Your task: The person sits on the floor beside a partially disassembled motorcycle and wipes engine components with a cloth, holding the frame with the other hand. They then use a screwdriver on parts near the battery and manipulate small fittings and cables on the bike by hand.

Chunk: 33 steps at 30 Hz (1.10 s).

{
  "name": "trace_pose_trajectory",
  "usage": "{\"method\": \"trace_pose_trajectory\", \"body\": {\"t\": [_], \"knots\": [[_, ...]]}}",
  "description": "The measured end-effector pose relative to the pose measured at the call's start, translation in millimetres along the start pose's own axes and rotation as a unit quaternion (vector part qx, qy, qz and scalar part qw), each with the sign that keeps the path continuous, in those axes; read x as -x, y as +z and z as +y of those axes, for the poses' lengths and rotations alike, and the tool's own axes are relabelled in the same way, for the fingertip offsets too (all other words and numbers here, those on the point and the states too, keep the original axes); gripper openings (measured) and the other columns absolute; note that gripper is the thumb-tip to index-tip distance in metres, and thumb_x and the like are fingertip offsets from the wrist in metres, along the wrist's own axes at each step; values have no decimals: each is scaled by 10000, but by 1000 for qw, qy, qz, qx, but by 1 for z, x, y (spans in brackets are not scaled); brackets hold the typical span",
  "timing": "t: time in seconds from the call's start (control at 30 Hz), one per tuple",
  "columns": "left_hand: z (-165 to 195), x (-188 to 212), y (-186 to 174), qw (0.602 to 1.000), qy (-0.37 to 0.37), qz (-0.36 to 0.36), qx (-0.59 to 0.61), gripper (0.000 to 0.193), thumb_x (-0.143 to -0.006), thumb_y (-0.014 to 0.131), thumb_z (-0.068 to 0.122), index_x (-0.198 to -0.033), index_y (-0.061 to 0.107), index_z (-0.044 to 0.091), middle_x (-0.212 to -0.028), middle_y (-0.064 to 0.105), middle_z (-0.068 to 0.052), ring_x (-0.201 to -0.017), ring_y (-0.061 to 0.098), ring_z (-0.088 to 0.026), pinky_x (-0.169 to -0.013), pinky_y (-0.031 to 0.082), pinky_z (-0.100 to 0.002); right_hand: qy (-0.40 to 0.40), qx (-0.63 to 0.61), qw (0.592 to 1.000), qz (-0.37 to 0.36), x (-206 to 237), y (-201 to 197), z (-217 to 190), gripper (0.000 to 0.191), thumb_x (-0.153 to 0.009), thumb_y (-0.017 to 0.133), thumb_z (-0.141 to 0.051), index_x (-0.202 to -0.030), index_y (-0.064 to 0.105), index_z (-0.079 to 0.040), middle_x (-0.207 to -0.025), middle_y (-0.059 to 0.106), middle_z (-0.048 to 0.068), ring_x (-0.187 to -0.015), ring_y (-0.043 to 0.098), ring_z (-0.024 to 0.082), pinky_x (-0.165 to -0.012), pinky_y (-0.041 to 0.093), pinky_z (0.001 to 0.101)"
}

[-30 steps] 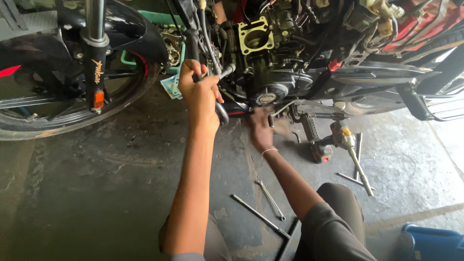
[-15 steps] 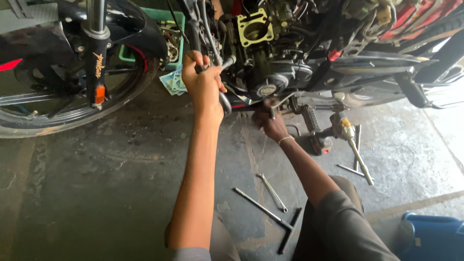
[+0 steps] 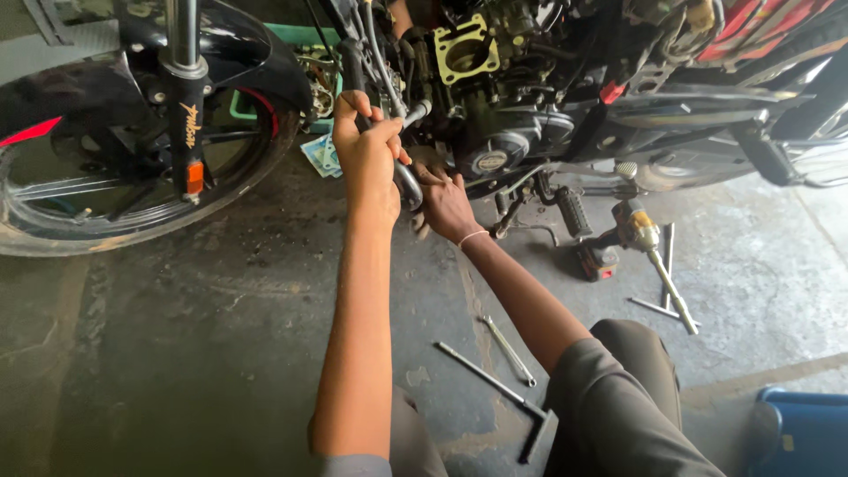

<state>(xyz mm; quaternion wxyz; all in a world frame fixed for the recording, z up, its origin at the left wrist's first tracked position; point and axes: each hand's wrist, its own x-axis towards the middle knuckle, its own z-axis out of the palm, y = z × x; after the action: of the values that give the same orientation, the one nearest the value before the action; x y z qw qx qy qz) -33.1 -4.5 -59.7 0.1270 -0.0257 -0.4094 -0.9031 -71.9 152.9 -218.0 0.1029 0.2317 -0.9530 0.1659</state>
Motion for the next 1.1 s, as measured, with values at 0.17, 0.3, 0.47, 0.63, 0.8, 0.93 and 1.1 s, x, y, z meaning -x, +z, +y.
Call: {"method": "trace_pose_trajectory", "body": {"t": [0.17,0.3,0.47,0.63,0.8,0.93,1.1], "knots": [[0,3,2,1000,-5,1,-7,350,-804,579,-139,-923,422,151,-886,462,-10,-543,467,-89,-480,441,-297,-31,-74,993,85,48,24,23,350,-808,648,-44,-1143,739,-84,-1476,532,124,-1379,444,358,-1137,320,460],[0,5,2,1000,-2,-2,-2,371,-794,577,-149,-924,417,160,-859,464,-6,-535,447,-90,-481,424,-284,27,-192,969,154,81,37,33,491,-889,559,31,-1372,640,-10,-1525,511,147,-1368,540,355,-1140,435,382],[-3,4,4,1000,8,-8,-8,371,-810,584,-150,-927,417,159,-834,465,0,-548,448,-92,-491,424,-285,-44,-86,971,217,52,21,16,345,-761,660,-34,-1105,682,-50,-1542,510,152,-1389,503,364,-1160,410,422],[-9,5,3,1000,7,-8,-9,367,-826,578,-155,-947,431,160,-847,467,-2,-563,440,-89,-514,424,-289,-47,-11,995,87,-7,15,4,328,-769,696,-95,-1095,737,-85,-1432,570,81,-1350,483,311,-1108,297,529],[-11,6,2,1000,-2,-3,-21,377,-834,592,-142,-972,453,180,-890,474,10,-589,448,-79,-540,434,-282,-68,-112,980,152,29,45,23,269,-789,678,-28,-1046,744,-75,-1422,607,107,-1302,569,337,-1098,410,477],[-8,5,4,1000,-3,3,-22,384,-824,591,-142,-955,443,188,-880,479,8,-574,447,-81,-525,433,-288,267,-352,853,280,85,96,8,556,-688,476,142,-1174,697,-12,-1131,742,167,-1030,737,293,-925,557,350],[-6,8,4,999,1,2,-37,371,-829,592,-142,-958,446,174,-869,478,12,-583,447,-79,-536,428,-282,389,-382,750,374,100,114,36,309,-924,541,1,-1205,671,0,-1089,746,180,-1019,709,247,-885,548,319]]}}
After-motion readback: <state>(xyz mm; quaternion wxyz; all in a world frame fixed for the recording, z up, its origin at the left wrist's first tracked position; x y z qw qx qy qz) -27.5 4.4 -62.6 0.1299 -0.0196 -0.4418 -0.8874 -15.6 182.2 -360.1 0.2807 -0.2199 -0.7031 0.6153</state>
